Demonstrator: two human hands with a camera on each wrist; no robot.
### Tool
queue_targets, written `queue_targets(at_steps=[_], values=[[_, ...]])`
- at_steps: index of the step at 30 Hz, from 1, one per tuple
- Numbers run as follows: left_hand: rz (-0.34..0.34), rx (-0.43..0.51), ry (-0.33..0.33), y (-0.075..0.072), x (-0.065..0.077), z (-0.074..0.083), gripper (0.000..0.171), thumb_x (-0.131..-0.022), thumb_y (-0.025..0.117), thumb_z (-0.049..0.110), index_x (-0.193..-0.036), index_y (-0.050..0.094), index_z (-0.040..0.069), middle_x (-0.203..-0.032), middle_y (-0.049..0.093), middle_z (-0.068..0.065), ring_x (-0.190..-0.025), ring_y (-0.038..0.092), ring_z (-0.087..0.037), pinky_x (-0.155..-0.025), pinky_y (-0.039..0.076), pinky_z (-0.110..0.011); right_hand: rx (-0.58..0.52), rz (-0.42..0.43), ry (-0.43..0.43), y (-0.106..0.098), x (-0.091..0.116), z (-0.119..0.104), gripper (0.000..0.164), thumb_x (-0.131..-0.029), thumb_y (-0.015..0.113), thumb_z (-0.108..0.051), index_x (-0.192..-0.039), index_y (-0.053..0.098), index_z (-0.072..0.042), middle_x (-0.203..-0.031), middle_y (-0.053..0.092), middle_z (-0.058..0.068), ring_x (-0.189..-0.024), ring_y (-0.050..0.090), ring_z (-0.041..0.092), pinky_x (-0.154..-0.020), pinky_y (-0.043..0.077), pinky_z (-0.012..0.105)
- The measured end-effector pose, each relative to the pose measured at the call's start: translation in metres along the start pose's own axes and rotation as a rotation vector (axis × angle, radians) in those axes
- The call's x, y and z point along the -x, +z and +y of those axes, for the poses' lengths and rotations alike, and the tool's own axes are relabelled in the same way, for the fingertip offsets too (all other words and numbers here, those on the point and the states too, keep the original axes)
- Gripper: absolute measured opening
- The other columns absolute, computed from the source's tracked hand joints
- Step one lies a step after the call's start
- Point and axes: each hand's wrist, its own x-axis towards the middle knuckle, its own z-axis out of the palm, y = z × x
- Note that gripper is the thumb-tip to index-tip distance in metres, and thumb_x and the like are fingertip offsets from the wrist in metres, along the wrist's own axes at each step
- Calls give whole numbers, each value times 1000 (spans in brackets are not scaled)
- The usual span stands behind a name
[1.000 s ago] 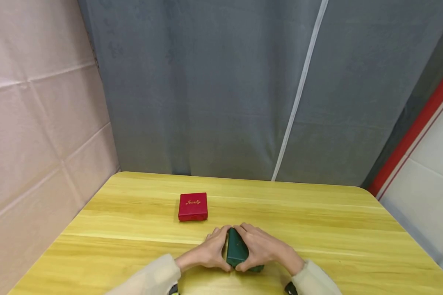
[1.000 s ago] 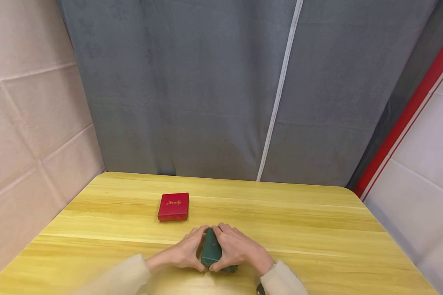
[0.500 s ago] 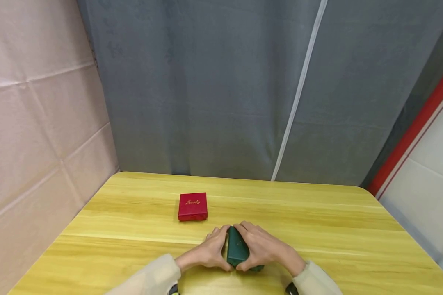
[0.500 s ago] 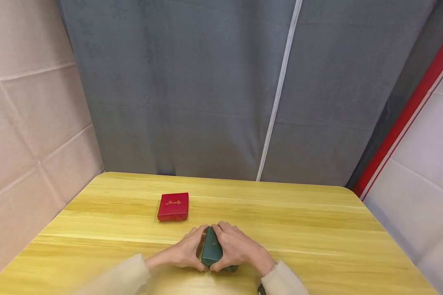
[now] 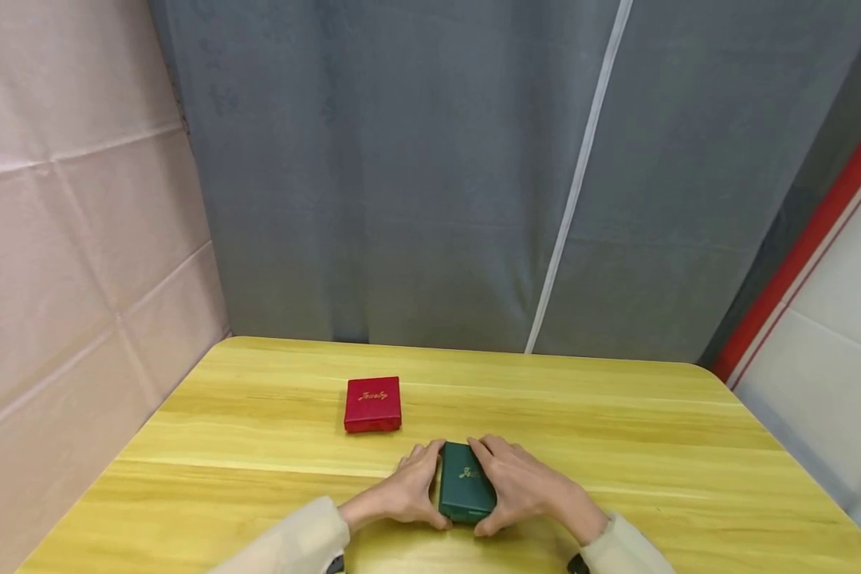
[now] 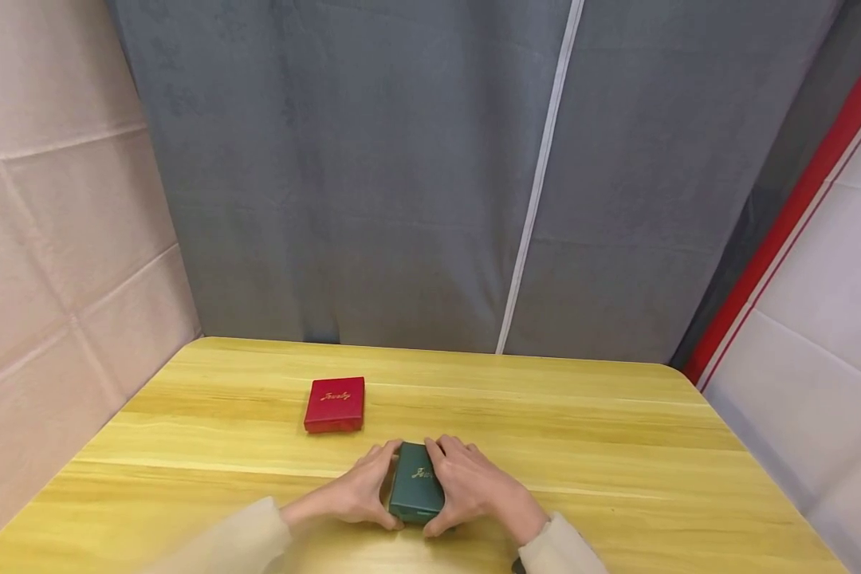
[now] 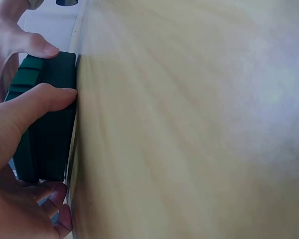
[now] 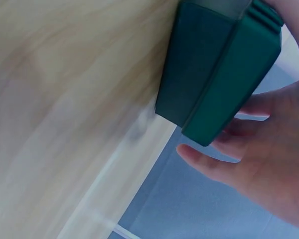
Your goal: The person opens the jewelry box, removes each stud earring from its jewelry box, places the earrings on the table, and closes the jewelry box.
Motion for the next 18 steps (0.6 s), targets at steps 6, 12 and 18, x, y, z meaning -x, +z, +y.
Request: queue_targets(at_steps=[6, 12, 18], values=[[-2, 16, -3, 0, 0, 0, 101, -53, 83, 24, -133, 25, -2, -117, 44, -8, -104, 37, -16, -89, 33, -38, 2, 21, -8, 2, 1, 2, 97, -61, 72, -51, -129, 36, 7, -113, 46, 10, -94, 46, 16, -79, 44, 35], [-5, 27, -4, -1, 1, 1, 101, -54, 82, 23, -133, 25, -2, -119, 43, -9, -106, 37, -18, -91, 32, -41, -44, 46, -16, 4, 4, 4, 96, -61, 72, -50, -128, 36, 10, -115, 46, 12, -96, 47, 17, -81, 45, 31], [0, 24, 1, -1, 1, 1, 101, -54, 83, 23, -132, 25, -3, -118, 43, -9, -105, 37, -19, -91, 32, -40, -82, 32, 10, 4, 10, 7, 98, -61, 72, -49, -130, 33, 9, -119, 42, 14, -99, 46, 19, -82, 45, 32]])
